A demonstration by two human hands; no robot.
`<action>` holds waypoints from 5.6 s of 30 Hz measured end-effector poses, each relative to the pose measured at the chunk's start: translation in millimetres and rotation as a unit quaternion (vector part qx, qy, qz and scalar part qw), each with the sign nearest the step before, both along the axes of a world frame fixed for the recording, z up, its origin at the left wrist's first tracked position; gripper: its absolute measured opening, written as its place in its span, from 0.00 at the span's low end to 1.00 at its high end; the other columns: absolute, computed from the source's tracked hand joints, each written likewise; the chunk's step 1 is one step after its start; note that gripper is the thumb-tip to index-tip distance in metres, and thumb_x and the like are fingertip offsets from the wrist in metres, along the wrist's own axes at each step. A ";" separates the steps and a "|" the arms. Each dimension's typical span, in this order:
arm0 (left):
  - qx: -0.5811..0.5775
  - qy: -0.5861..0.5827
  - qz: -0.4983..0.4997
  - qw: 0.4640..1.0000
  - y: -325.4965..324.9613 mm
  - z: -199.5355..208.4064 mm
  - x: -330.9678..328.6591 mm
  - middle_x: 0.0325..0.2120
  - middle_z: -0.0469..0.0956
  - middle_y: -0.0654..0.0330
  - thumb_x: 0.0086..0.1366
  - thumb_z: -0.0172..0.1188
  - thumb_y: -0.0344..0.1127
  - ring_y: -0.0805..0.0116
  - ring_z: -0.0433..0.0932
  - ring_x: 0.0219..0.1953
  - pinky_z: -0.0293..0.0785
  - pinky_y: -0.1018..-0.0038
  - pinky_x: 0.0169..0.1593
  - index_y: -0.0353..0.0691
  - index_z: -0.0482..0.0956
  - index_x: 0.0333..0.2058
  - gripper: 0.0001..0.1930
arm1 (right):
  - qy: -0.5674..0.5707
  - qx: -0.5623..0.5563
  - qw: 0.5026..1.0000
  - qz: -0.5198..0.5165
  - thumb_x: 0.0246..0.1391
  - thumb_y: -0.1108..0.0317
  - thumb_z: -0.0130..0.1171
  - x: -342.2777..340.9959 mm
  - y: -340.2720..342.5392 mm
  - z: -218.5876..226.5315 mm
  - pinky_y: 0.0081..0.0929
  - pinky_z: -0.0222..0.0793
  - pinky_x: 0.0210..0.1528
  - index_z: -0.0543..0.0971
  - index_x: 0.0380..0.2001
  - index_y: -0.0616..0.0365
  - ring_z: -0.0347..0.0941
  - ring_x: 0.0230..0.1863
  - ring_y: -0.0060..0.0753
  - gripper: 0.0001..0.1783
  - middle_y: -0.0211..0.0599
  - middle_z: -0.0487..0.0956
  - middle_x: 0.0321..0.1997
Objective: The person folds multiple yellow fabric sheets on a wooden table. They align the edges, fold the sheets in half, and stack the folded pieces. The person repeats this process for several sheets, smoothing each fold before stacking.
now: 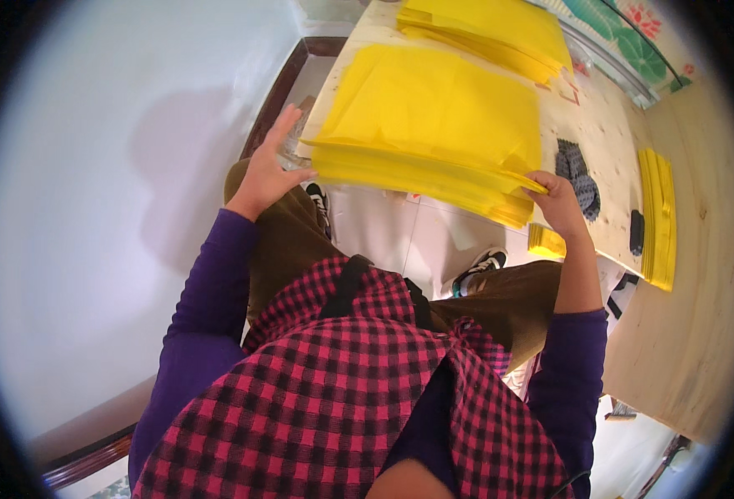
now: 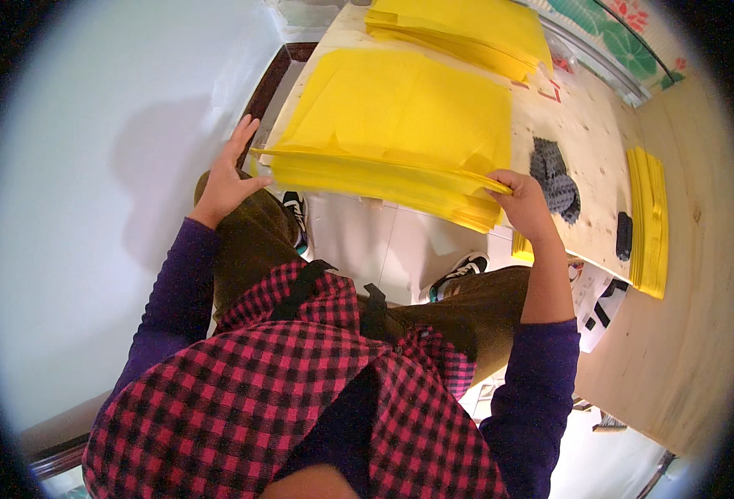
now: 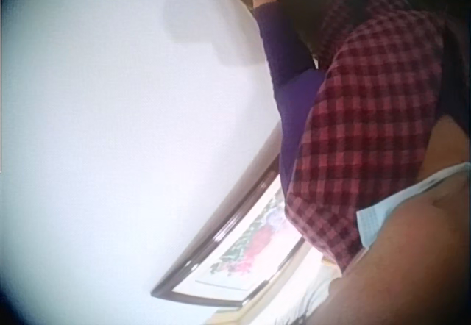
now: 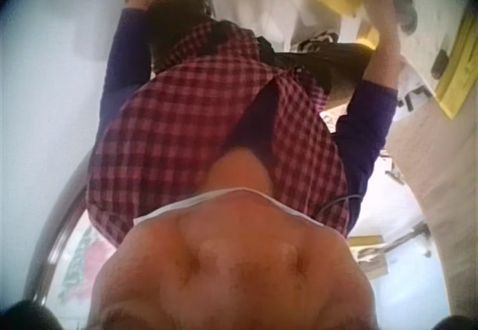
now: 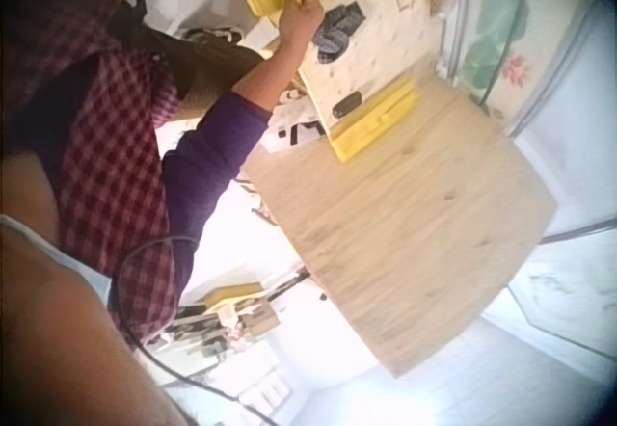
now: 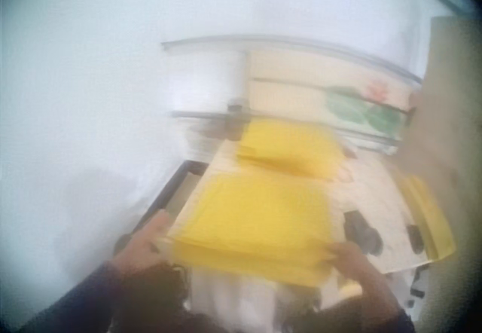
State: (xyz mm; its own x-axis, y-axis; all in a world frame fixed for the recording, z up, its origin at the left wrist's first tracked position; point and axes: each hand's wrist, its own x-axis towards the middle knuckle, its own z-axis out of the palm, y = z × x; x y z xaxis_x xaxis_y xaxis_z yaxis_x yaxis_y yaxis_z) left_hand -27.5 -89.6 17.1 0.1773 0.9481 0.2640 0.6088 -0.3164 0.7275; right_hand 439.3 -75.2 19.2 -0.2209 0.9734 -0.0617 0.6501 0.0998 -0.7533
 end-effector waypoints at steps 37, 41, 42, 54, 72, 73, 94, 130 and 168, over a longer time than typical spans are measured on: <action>0.027 -0.117 -0.195 0.973 66.4 -20.5 15.9 0.36 0.82 0.59 0.54 0.59 0.23 0.61 0.78 0.44 0.65 0.63 0.58 0.39 0.82 0.37 0.11 | 0.106 0.125 0.986 -0.026 0.50 0.77 0.59 -2.5 -12.1 -5.7 0.44 0.49 0.69 0.82 0.37 0.57 0.76 0.50 0.32 0.10 0.33 0.83 0.41; 0.014 -0.104 -0.176 0.979 62.9 -23.6 14.6 0.33 0.82 0.59 0.55 0.58 0.22 0.62 0.79 0.40 0.59 0.59 0.64 0.39 0.82 0.37 0.11 | 0.114 0.111 0.987 -0.014 0.50 0.77 0.59 -2.0 -12.1 -13.0 0.44 0.49 0.69 0.82 0.37 0.57 0.77 0.48 0.29 0.10 0.34 0.83 0.41; 0.011 -0.105 -0.175 0.979 63.0 -24.5 14.1 0.32 0.82 0.59 0.55 0.58 0.22 0.62 0.80 0.38 0.58 0.59 0.65 0.39 0.82 0.37 0.11 | 0.125 0.109 0.986 -0.024 0.50 0.76 0.60 -3.5 -12.7 -15.3 0.44 0.48 0.70 0.82 0.37 0.58 0.77 0.48 0.31 0.09 0.36 0.83 0.40; -0.031 -0.132 -0.119 0.984 59.3 -38.1 12.1 0.31 0.81 0.56 0.58 0.62 0.27 0.65 0.79 0.37 0.69 0.69 0.53 0.33 0.80 0.38 0.09 | 0.113 0.077 0.988 -0.072 0.52 0.76 0.60 -0.9 -13.3 -21.9 0.37 0.53 0.67 0.81 0.37 0.61 0.76 0.49 0.32 0.08 0.40 0.82 0.42; -0.212 -0.292 0.025 0.932 88.2 -30.4 37.5 0.37 0.80 0.65 0.67 0.56 0.36 0.78 0.76 0.38 0.72 0.79 0.43 0.32 0.77 0.45 0.14 | 0.221 0.061 0.943 -0.243 0.58 0.70 0.59 -17.0 28.8 -29.7 0.18 0.70 0.40 0.78 0.43 0.66 0.73 0.37 0.17 0.12 0.29 0.80 0.38; -0.213 -0.305 0.029 0.928 87.2 -30.0 38.9 0.37 0.80 0.65 0.67 0.56 0.36 0.78 0.76 0.38 0.72 0.79 0.43 0.32 0.77 0.46 0.14 | 0.210 0.053 0.944 -0.248 0.58 0.70 0.59 -16.1 28.1 -28.9 0.18 0.70 0.40 0.78 0.43 0.66 0.74 0.37 0.17 0.12 0.30 0.81 0.38; -0.185 -0.230 0.025 0.955 74.0 -46.3 31.7 0.32 0.79 0.66 0.68 0.55 0.37 0.81 0.73 0.34 0.70 0.81 0.38 0.32 0.77 0.43 0.13 | 0.266 0.017 0.931 -0.250 0.57 0.72 0.59 -11.5 21.6 -38.3 0.18 0.71 0.40 0.78 0.43 0.67 0.74 0.36 0.18 0.12 0.31 0.81 0.38; -0.085 -0.164 0.059 0.981 83.5 -51.8 36.4 0.29 0.78 0.66 0.62 0.61 0.30 0.81 0.73 0.31 0.70 0.81 0.36 0.30 0.78 0.35 0.08 | 0.113 0.116 0.938 -0.306 0.53 0.74 0.62 -17.3 16.2 -50.4 0.13 0.49 0.22 0.72 0.52 0.59 0.51 0.19 0.11 0.22 0.17 0.58 0.15; 0.018 -0.091 0.018 0.996 96.9 -75.5 28.0 0.18 0.68 0.46 0.55 0.66 0.35 0.51 0.64 0.20 0.62 0.64 0.26 0.31 0.68 0.25 0.16 | -0.246 0.188 0.949 0.052 0.61 0.45 0.43 -261.1 44.3 -13.7 0.45 0.37 0.72 0.53 0.66 0.64 0.42 0.73 0.45 0.40 0.50 0.50 0.72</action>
State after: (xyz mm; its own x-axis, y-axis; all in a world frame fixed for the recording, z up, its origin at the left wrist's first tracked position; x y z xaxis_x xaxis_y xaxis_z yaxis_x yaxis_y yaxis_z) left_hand 0.5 7.2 -58.5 0.0890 0.9424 0.3223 0.4798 -0.3242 0.8153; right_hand 178.1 -30.9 5.4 -0.3514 0.9214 0.1660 0.8858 0.3846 -0.2596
